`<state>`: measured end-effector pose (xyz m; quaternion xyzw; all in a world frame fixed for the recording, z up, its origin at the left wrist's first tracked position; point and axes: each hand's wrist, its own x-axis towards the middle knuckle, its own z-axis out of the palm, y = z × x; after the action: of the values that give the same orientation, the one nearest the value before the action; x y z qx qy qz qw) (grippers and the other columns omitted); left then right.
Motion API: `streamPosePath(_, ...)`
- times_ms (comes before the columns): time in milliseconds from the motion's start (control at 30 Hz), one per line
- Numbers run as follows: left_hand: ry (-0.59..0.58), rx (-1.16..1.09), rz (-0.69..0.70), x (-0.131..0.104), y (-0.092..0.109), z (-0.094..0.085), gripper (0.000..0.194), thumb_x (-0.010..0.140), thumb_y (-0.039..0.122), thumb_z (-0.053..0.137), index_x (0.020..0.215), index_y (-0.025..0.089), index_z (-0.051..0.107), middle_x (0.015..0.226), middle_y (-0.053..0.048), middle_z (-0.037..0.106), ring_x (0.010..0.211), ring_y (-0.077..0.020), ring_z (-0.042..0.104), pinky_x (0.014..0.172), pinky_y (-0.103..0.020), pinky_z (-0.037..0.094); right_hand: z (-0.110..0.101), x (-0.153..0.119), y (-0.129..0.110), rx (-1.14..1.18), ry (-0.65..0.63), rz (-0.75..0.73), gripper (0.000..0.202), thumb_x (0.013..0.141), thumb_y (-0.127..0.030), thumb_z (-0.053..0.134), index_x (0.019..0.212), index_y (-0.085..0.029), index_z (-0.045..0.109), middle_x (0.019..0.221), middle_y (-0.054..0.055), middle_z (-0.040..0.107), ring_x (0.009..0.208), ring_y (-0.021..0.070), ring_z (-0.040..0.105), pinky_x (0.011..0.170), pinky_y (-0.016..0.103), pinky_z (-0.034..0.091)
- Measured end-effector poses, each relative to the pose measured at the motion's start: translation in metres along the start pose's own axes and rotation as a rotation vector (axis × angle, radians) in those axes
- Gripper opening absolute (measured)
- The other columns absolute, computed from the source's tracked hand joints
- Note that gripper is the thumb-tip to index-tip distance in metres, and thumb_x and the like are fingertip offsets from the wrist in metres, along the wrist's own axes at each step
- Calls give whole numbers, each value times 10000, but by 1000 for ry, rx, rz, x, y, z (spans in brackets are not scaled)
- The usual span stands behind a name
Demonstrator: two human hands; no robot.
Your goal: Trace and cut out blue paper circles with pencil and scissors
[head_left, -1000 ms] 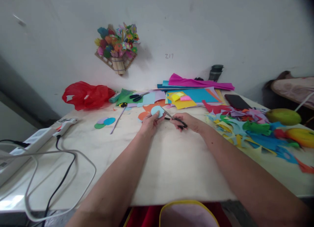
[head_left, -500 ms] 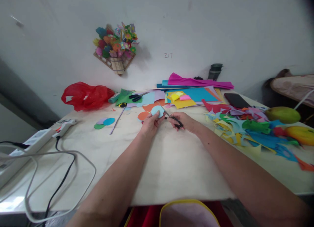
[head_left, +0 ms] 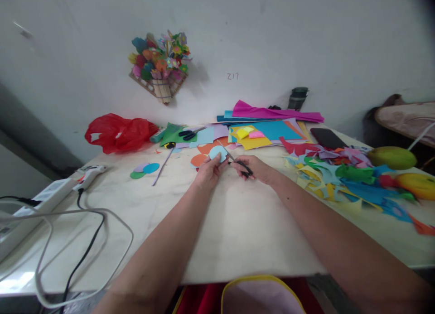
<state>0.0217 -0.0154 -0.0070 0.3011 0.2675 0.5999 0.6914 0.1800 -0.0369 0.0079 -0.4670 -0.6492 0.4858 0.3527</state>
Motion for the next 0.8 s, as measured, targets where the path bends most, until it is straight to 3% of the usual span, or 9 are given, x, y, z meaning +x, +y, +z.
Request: streamPosePath(800, 22, -7, 2, 0, 0, 1, 148, 764, 86, 574, 905, 87, 617, 874, -101, 665, 821, -172, 648, 819, -285, 512, 3, 1, 1, 12, 7, 5, 254, 731, -407, 583, 789, -164, 538, 518, -32, 503, 354, 51, 432, 285, 160, 229)
